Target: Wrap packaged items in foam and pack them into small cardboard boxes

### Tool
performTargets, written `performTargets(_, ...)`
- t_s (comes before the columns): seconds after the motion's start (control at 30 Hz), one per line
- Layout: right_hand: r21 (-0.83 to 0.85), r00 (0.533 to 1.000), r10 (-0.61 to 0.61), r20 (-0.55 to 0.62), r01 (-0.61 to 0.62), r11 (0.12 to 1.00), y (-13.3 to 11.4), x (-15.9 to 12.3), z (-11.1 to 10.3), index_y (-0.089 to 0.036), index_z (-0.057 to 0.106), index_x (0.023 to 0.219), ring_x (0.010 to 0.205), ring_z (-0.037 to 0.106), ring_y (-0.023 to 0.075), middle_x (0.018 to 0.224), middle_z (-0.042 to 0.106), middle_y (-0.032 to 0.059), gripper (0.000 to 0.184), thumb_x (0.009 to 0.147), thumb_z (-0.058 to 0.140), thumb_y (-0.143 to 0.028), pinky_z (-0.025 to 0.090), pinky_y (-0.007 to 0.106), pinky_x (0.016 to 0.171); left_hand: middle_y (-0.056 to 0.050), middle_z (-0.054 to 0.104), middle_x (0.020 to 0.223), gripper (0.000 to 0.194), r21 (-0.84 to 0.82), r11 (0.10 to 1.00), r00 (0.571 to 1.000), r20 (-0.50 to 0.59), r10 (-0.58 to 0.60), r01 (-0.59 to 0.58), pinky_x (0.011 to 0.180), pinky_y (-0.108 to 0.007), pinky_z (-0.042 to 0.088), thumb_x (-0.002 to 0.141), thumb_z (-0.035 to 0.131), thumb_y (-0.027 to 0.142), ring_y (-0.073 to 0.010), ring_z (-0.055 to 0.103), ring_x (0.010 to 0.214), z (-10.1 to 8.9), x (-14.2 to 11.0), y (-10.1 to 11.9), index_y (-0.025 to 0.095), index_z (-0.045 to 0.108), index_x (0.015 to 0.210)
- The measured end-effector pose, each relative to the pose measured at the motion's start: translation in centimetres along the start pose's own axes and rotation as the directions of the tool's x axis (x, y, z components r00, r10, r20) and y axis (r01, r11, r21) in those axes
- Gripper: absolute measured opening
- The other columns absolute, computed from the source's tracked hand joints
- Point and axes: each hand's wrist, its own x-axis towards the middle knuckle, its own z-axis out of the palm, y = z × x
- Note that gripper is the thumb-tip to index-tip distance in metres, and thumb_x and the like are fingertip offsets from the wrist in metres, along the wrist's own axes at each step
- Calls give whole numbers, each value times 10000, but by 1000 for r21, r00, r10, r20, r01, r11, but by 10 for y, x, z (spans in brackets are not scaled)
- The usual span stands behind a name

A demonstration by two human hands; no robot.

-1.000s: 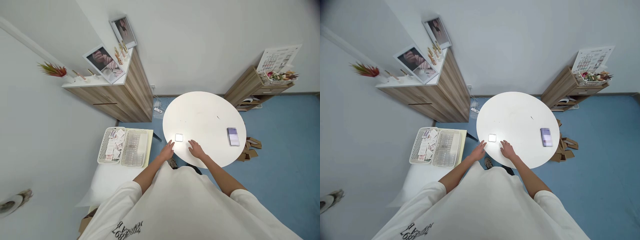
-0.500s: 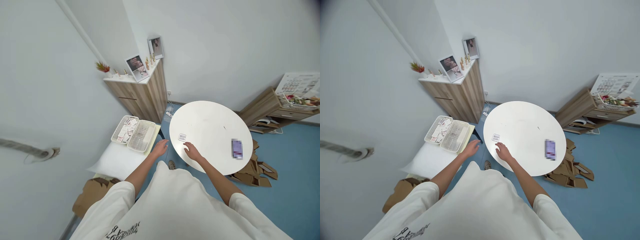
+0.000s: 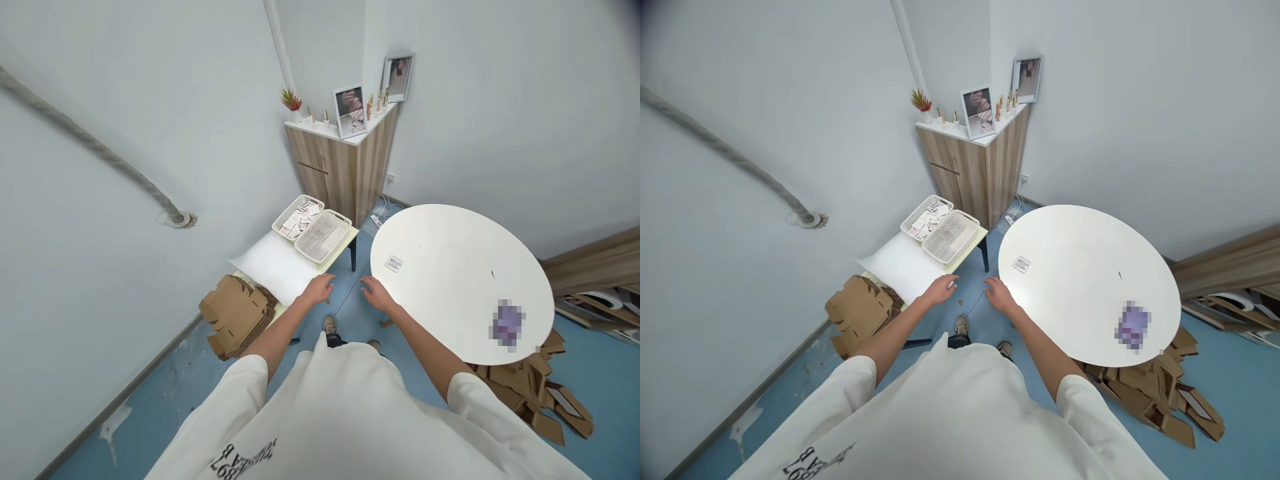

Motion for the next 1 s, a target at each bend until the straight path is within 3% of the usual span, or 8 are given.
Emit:
performTargets(0.23,-50,998,11,66,-8,999,-40,31,42,-183,588,1361,1317,509,300,1430,545,134,425,971,440,-264,419,451,1112,-104,573,1429,446,38,996,996,14,-83,83,1100,-405,428,963,467,293,-274,542,1302,3,-25,-76,179,545,1388)
performTargets(0.5,-60,987,85,134,-78,995,-96,85,125,-194,606,1346,1291,532,300,1413,567,130,413,959,470,-246,432,435,1085,-109,555,1411,401,47,989,989,53,-140,137,1065,-392,440,952,490,260,-267,542,1267,1,-29,-154,191,561,1342)
performTargets(0.73,-85,970,175,167,-163,983,-124,110,191,-167,613,1331,1300,535,268,1387,590,137,408,941,501,-204,396,394,1116,-133,532,1366,324,156,975,983,70,-170,158,1016,-409,438,949,509,264,-283,525,1240,11,-14,-186,204,560,1263)
performTargets(0.83,-103,955,236,178,-221,970,-126,114,201,-165,608,1342,1306,533,275,1407,574,145,409,954,488,-213,408,393,1103,-155,506,1360,332,214,959,979,44,-197,184,1024,-423,414,943,545,280,-301,491,1262,7,-8,-196,194,530,1263)
performTargets(1.0,-126,936,291,199,-270,954,-125,116,197,-165,602,1352,1326,520,275,1424,562,143,405,968,492,-228,401,379,1109,-164,484,1360,460,252,940,963,76,-257,231,1028,-432,391,910,642,352,-318,470,1269,6,3,-210,207,464,1310)
